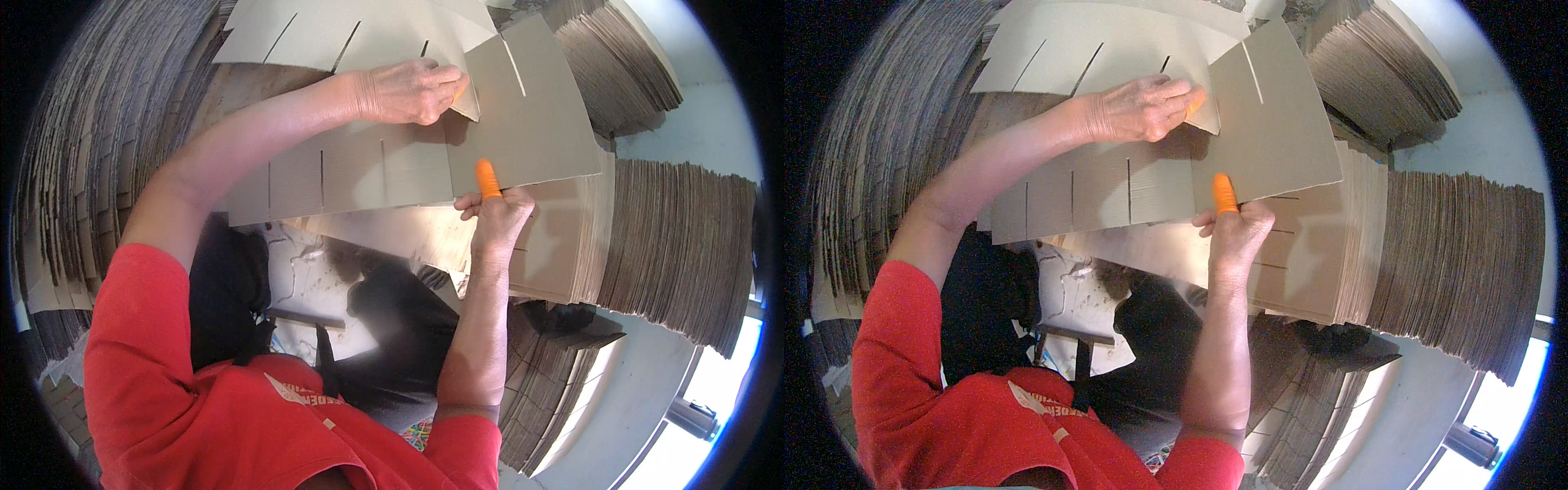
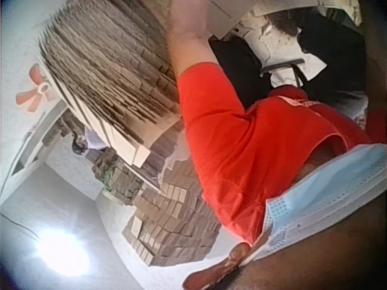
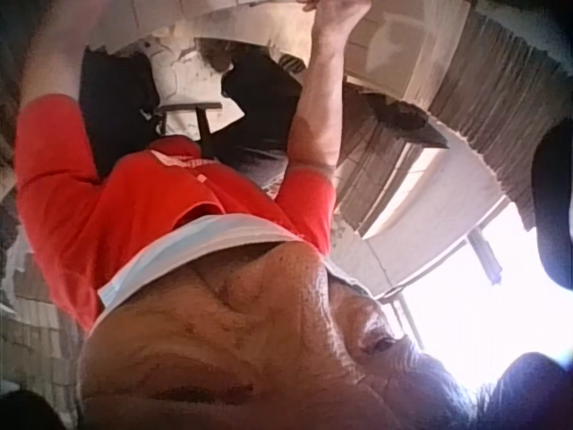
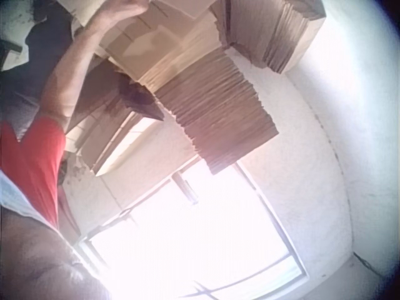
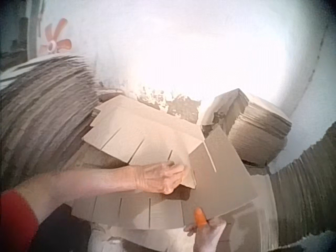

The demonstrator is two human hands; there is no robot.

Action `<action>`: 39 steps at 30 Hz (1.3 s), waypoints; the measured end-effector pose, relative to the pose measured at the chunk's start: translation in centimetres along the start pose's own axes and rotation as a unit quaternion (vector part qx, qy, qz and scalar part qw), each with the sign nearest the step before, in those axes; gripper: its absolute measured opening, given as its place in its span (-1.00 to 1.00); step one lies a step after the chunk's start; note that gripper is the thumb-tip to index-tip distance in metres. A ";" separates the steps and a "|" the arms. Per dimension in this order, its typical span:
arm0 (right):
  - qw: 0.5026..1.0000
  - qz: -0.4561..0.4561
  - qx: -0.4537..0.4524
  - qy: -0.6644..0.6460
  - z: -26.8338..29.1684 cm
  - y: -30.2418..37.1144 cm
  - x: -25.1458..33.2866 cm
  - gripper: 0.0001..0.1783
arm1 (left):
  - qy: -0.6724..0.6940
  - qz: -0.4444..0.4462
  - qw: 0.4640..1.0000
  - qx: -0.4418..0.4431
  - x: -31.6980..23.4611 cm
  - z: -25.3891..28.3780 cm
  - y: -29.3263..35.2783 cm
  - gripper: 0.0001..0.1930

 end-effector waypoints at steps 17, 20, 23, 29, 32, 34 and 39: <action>0.984 0.082 -0.052 0.149 2.4 0.6 1.7 -0.68 | 0.105 0.423 0.878 -0.199 4.9 2.5 1.2 -0.46; 0.993 0.070 -0.039 0.087 1.5 1.0 2.6 -0.71 | 0.016 0.383 0.924 0.011 9.0 -3.3 2.8 -0.59; 0.990 0.110 -0.048 0.075 1.0 1.2 2.7 -0.68 | 0.009 0.341 0.924 0.171 10.7 -7.7 4.6 -0.69; 0.992 0.091 -0.038 0.082 1.5 1.3 2.5 -0.65 | 0.085 0.325 0.942 0.010 11.6 -4.3 1.5 -0.70; 0.995 0.078 -0.036 0.060 1.3 1.2 2.8 -0.78 | 0.033 0.220 0.968 -0.117 10.6 -1.5 0.4 -0.83; 0.992 0.098 -0.018 0.078 1.3 1.3 2.4 -0.75 | -0.006 0.167 0.972 -0.162 9.8 -0.1 -0.3 -0.87; 0.989 0.142 -0.029 0.040 0.7 1.6 1.9 -0.61 | -0.002 0.159 0.987 -0.037 7.7 0.6 -0.8 -0.80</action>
Point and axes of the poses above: each hand's wrist, its own y-axis away from the middle knuckle, its own z-axis out of the back of the hand, x = y × z, the point moved 4 cm from there along -y, towards the middle knuckle
